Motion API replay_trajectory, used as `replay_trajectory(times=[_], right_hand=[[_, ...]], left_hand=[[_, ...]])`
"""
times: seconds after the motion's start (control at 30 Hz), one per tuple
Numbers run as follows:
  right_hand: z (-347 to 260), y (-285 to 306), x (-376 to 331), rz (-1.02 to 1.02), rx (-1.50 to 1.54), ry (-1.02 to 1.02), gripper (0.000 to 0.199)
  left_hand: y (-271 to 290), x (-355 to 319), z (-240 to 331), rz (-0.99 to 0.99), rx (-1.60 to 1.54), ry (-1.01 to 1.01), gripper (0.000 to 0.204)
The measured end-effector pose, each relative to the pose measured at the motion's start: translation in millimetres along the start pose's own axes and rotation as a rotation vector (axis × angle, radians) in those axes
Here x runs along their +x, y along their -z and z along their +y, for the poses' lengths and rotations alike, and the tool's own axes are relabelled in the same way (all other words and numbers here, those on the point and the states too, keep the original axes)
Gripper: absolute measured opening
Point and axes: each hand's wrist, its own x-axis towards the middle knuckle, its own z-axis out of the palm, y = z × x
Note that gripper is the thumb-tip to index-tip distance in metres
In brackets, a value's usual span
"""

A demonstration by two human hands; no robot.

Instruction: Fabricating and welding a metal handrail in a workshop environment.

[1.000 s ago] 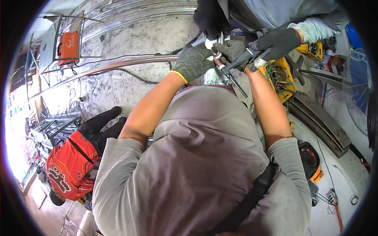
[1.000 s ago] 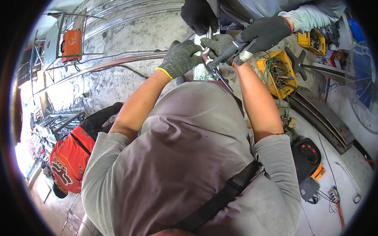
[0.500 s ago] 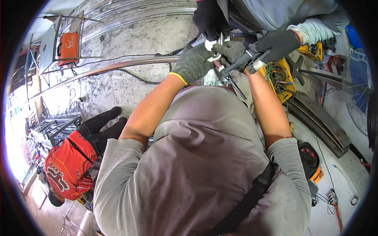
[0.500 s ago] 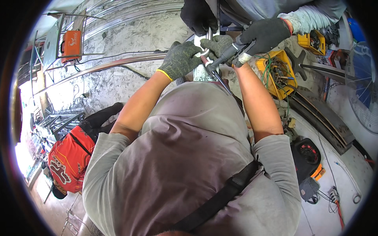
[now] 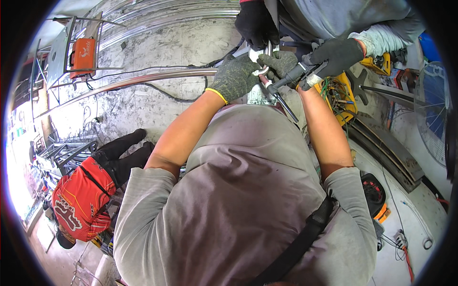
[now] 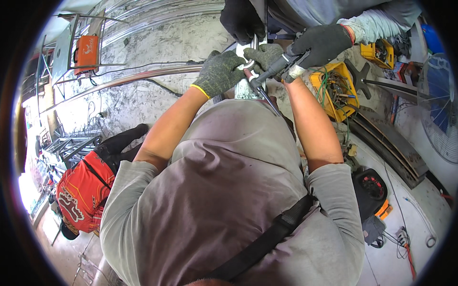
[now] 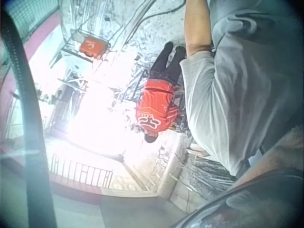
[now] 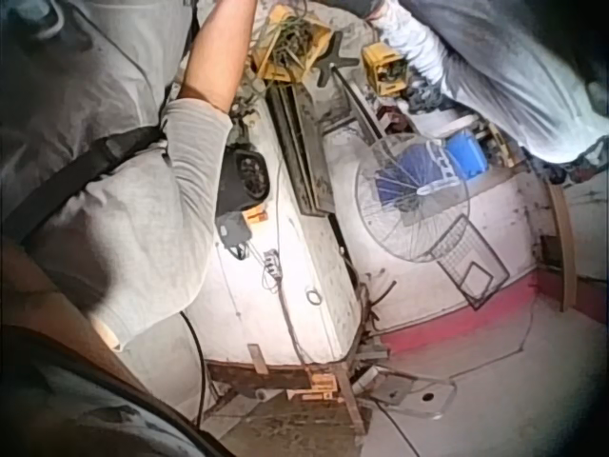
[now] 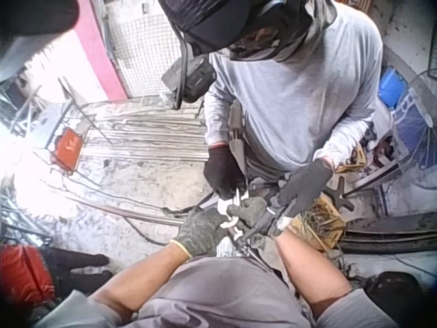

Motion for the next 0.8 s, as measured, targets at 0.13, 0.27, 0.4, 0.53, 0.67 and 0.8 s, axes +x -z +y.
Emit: replay_trajectory(times=[0.13,0.27,0.4,0.53,0.67,0.8], right_hand=[[-3,6,1,-0.038,-0.071,0.018,0.033],[-9,11,3,-0.053,-0.053,0.005,0.035],[-15,14,5,-0.014,-0.021,0.023,0.037],[-12,13,5,0.000,-0.069,0.055,0.035],[-14,15,8,-0.036,-0.052,0.023,0.031],[-16,9,15,-0.079,-0.034,0.031,0.030]], left_hand=[[-2,0,-1,-0.021,-0.003,0.006,0.035],[0,0,1,-0.034,-0.004,0.012,0.035],[-1,0,0,-0.038,0.013,0.020,0.035],[1,1,1,-0.033,-0.002,0.018,0.035],[5,-1,2,0.000,-0.003,0.021,0.035],[11,-8,1,-0.011,0.010,0.056,0.034]])
